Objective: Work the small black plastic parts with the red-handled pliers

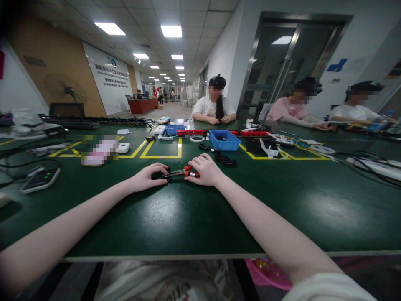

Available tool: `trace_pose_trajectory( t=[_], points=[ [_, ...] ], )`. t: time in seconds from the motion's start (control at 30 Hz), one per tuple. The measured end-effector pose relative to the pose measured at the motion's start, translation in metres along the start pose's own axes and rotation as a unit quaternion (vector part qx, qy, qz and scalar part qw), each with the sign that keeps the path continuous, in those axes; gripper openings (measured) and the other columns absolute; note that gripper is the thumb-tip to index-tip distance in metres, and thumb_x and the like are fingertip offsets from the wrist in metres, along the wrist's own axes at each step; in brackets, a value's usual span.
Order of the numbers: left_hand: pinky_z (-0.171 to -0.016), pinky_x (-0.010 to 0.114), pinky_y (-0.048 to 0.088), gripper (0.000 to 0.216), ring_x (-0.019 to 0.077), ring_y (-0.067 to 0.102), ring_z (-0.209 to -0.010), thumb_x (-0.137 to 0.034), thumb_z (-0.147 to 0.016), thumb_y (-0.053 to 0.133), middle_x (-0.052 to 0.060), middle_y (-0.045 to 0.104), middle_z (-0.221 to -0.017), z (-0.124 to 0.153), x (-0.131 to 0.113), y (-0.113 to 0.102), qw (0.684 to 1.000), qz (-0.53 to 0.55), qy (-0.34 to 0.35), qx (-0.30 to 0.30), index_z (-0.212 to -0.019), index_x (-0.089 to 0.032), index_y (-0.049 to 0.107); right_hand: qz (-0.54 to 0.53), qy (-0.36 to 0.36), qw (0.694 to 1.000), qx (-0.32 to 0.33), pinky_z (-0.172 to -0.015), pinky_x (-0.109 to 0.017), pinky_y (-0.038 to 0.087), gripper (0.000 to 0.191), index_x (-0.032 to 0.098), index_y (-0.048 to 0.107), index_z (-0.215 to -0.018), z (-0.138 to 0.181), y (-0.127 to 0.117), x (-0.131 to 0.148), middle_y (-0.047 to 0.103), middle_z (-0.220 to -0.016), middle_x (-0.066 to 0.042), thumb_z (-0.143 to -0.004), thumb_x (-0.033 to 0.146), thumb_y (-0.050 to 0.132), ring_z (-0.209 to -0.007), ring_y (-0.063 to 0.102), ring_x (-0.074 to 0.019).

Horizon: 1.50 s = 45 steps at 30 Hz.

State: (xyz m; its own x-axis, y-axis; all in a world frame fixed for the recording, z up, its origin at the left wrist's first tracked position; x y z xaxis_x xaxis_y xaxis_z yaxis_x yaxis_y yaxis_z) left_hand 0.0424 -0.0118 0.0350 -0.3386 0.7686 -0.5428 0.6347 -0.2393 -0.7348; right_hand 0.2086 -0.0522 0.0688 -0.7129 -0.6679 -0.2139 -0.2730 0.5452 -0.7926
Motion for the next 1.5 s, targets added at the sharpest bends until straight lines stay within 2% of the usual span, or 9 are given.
trace_pose_trajectory(
  t=[0.3,0.53,0.73,0.87,0.97,1.27,1.5],
  points=[
    [-0.106,0.045,0.042,0.024,0.0249,0.058,-0.118,-0.037,-0.084,0.066,0.010,0.060,-0.126,0.0013,-0.0026,0.0005,0.999,0.019,0.003,0.026,-0.101,-0.019,0.064,-0.004,0.006,1.000,0.023,-0.075,-0.036,0.046,0.044,0.016,0.063,-0.102,0.0014,0.0059,-0.0004,0.065,-0.094,-0.011,-0.085,0.056,0.058,-0.084,0.060,-0.0236],
    [-0.104,0.043,0.044,0.027,0.0252,0.058,-0.117,-0.038,-0.081,0.070,0.010,0.061,-0.125,0.0004,-0.0036,0.0010,0.999,0.002,0.028,0.020,-0.100,-0.019,0.063,0.001,0.003,1.000,0.018,-0.076,-0.037,0.047,0.043,0.017,0.062,-0.104,0.0009,0.0041,-0.0003,0.066,-0.095,-0.011,-0.082,0.054,0.062,-0.087,0.060,-0.0249],
    [-0.101,0.044,0.046,0.019,0.0254,0.060,-0.115,-0.033,-0.085,0.066,0.009,0.064,-0.122,-0.0011,-0.0035,0.0042,0.999,-0.024,0.026,0.028,-0.097,-0.020,0.062,0.012,0.001,1.000,0.020,-0.076,-0.037,0.047,0.040,0.016,0.062,-0.105,0.0009,0.0048,0.0011,0.064,-0.096,-0.012,-0.083,0.049,0.062,-0.087,0.059,-0.0245],
    [-0.101,0.044,0.046,0.017,0.0255,0.060,-0.116,-0.030,-0.088,0.063,0.009,0.064,-0.123,-0.0008,-0.0045,0.0051,0.999,-0.022,0.018,0.037,-0.102,-0.020,0.060,0.020,0.005,1.000,0.020,-0.077,-0.037,0.047,0.034,0.016,0.062,-0.109,0.0021,0.0053,0.0005,0.064,-0.098,-0.011,-0.081,0.035,0.063,-0.088,0.058,-0.0245],
    [-0.102,0.044,0.046,0.017,0.0257,0.059,-0.117,-0.030,-0.089,0.060,0.010,0.064,-0.124,-0.0008,-0.0072,0.0032,0.999,-0.030,0.021,0.028,-0.102,-0.020,0.059,0.025,0.010,0.999,0.024,-0.078,-0.038,0.048,0.037,0.016,0.060,-0.113,0.0028,0.0051,0.0001,0.063,-0.101,-0.012,-0.078,0.027,0.063,-0.089,0.058,-0.0250],
    [-0.103,0.045,0.045,0.016,0.0257,0.057,-0.120,-0.032,-0.092,0.055,0.010,0.061,-0.128,-0.0010,-0.0065,0.0018,0.999,-0.035,0.016,0.013,-0.104,-0.021,0.054,0.035,0.016,0.999,0.019,-0.079,-0.038,0.047,0.036,0.017,0.058,-0.114,0.0023,0.0026,0.0009,0.059,-0.121,-0.013,-0.078,0.023,0.059,-0.093,0.058,-0.0244],
    [-0.103,0.046,0.045,0.017,0.0259,0.058,-0.119,-0.034,-0.091,0.056,0.009,0.060,-0.128,-0.0001,-0.0058,0.0020,0.999,-0.035,0.006,0.022,-0.103,-0.021,0.054,0.051,0.006,0.998,0.028,-0.078,-0.038,0.046,0.037,0.016,0.058,-0.115,0.0025,0.0040,0.0028,0.060,-0.124,-0.013,-0.079,0.022,0.059,-0.092,0.056,-0.0246]
  ],
)
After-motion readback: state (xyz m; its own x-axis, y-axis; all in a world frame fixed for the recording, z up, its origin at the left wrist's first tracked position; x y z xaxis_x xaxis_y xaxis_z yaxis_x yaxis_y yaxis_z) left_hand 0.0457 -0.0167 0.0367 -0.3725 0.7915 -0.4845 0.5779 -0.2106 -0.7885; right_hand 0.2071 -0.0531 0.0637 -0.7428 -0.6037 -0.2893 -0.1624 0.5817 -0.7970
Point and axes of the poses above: each hand's wrist, its own z-axis away from the middle knuckle, its own y-axis out of the palm, x = y × z, the point moved 9 cm from there along -z, towards the middle knuckle
